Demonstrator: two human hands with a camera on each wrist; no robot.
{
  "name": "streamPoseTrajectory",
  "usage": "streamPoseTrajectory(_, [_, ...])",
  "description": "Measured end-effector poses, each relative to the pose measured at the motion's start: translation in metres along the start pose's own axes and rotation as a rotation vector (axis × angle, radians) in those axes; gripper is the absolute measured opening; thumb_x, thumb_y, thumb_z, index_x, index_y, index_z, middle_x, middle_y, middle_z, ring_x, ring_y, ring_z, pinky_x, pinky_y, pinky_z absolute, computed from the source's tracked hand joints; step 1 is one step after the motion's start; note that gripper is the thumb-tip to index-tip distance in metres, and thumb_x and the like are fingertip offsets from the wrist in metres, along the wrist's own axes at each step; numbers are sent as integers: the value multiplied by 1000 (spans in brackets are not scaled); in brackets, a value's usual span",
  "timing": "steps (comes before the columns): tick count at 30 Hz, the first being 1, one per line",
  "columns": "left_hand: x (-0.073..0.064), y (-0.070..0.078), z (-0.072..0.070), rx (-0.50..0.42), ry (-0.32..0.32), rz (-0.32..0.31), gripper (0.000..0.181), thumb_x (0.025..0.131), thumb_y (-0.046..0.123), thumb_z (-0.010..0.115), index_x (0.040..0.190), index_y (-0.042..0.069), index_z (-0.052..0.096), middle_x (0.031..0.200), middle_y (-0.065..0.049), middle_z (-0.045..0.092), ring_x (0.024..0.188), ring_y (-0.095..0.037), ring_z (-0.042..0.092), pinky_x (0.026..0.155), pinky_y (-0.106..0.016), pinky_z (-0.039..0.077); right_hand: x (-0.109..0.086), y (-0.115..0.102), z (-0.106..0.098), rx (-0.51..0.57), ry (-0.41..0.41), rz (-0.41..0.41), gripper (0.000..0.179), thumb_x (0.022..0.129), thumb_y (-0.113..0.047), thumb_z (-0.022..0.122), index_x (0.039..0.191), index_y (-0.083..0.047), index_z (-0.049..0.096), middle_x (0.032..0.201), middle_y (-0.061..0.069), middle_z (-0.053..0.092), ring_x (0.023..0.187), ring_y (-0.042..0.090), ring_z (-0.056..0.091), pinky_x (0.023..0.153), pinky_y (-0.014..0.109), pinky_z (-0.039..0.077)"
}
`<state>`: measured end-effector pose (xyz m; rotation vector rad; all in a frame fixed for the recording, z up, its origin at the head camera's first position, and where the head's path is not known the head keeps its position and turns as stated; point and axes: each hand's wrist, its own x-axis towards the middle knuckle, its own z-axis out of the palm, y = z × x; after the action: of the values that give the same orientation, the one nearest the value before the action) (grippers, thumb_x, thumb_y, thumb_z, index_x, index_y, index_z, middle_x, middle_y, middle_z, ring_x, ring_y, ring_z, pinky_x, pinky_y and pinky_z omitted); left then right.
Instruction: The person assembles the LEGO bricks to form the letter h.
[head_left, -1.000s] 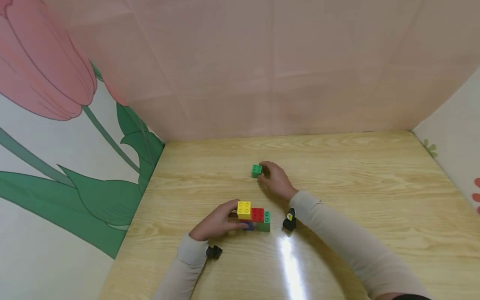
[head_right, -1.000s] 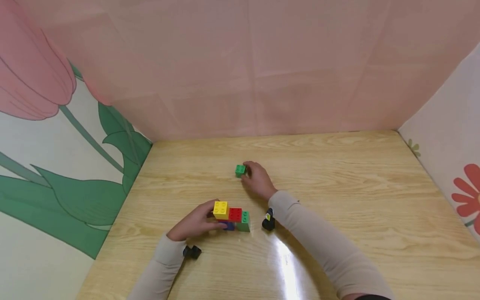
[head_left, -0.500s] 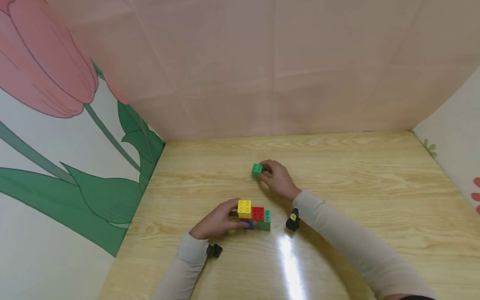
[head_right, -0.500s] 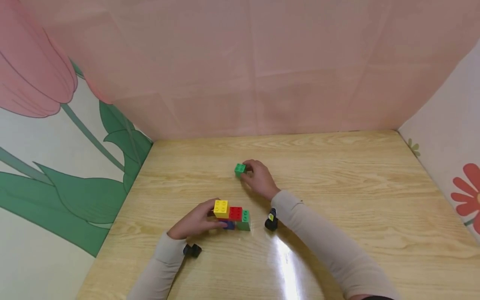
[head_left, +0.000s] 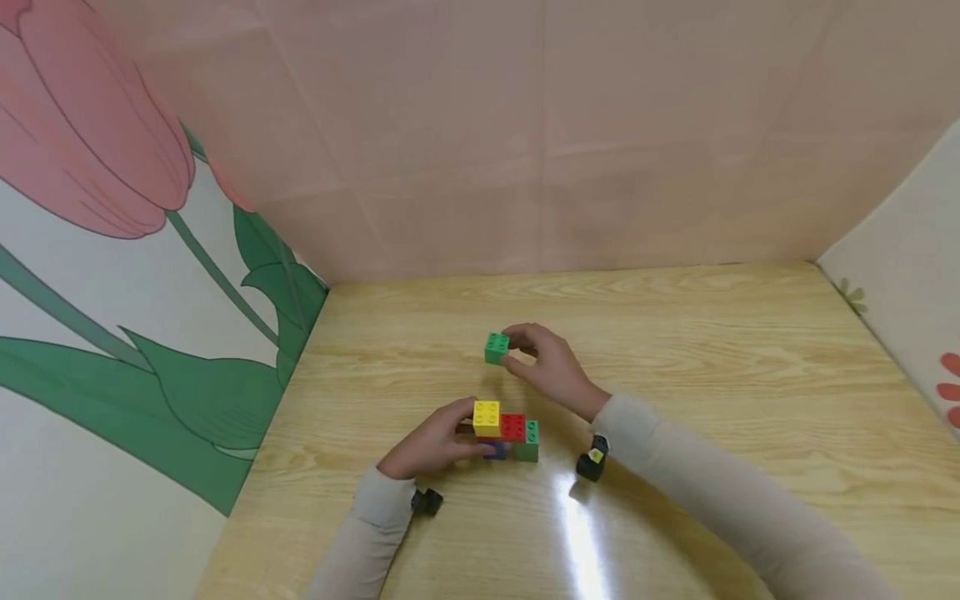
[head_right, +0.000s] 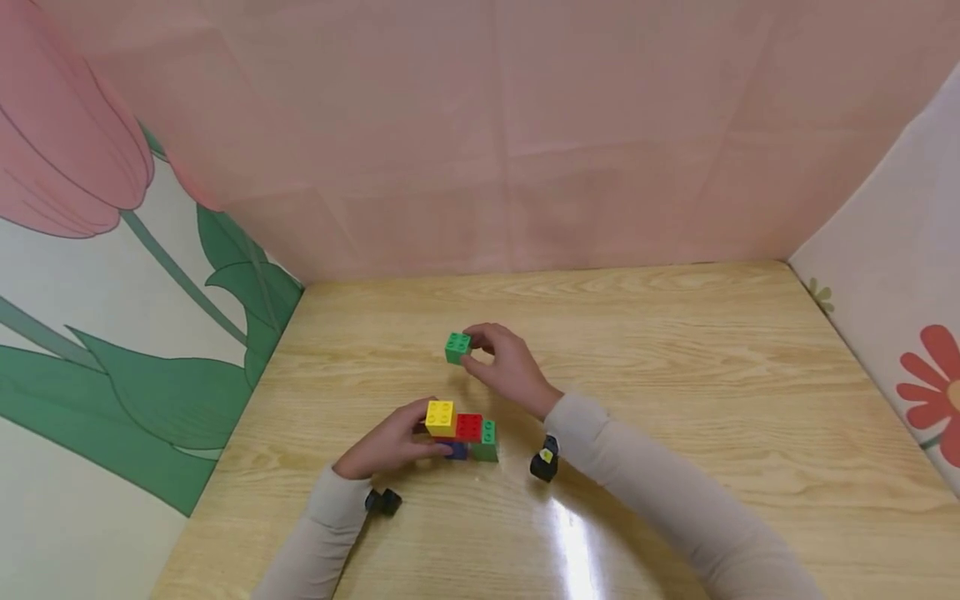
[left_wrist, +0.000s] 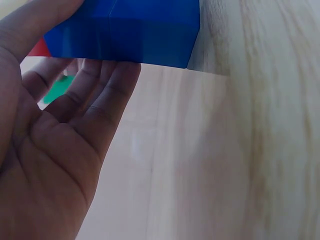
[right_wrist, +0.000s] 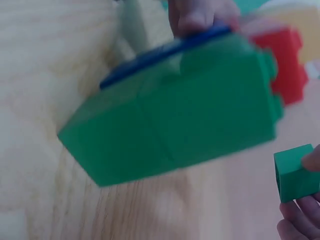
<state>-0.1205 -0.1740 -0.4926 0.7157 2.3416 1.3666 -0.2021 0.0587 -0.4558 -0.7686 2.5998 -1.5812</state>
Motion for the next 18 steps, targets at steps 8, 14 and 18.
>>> streamPoseTrajectory(8, [0, -2, 0, 16, 0, 21, 44, 84, 36, 75, 123, 30, 56, 120, 12, 60, 113, -8, 57, 96, -30, 48, -18, -25, -7, 14, -16, -70, 42, 92, -31, 69, 129, -15, 57, 118, -5, 59, 108, 17, 60, 98, 39, 48])
streamPoseTrajectory(14, [1, -1, -1, 24, -1, 36, 45, 84, 35, 75, 124, 30, 55, 121, 12, 60, 115, -8, 57, 98, -30, 47, -29, -47, -18, 59, -7, -127, 41, 91, -29, 70, 128, -17, 57, 119, -5, 60, 109, 14, 60, 98, 38, 49])
streamPoseTrajectory(18, [1, 1, -2, 12, -2, 25, 46, 85, 35, 75, 125, 30, 55, 122, 12, 60, 115, -8, 57, 98, -31, 47, -37, -60, -22, 80, -35, -150, 39, 91, -31, 70, 127, -22, 57, 118, -7, 61, 112, 13, 59, 98, 35, 48])
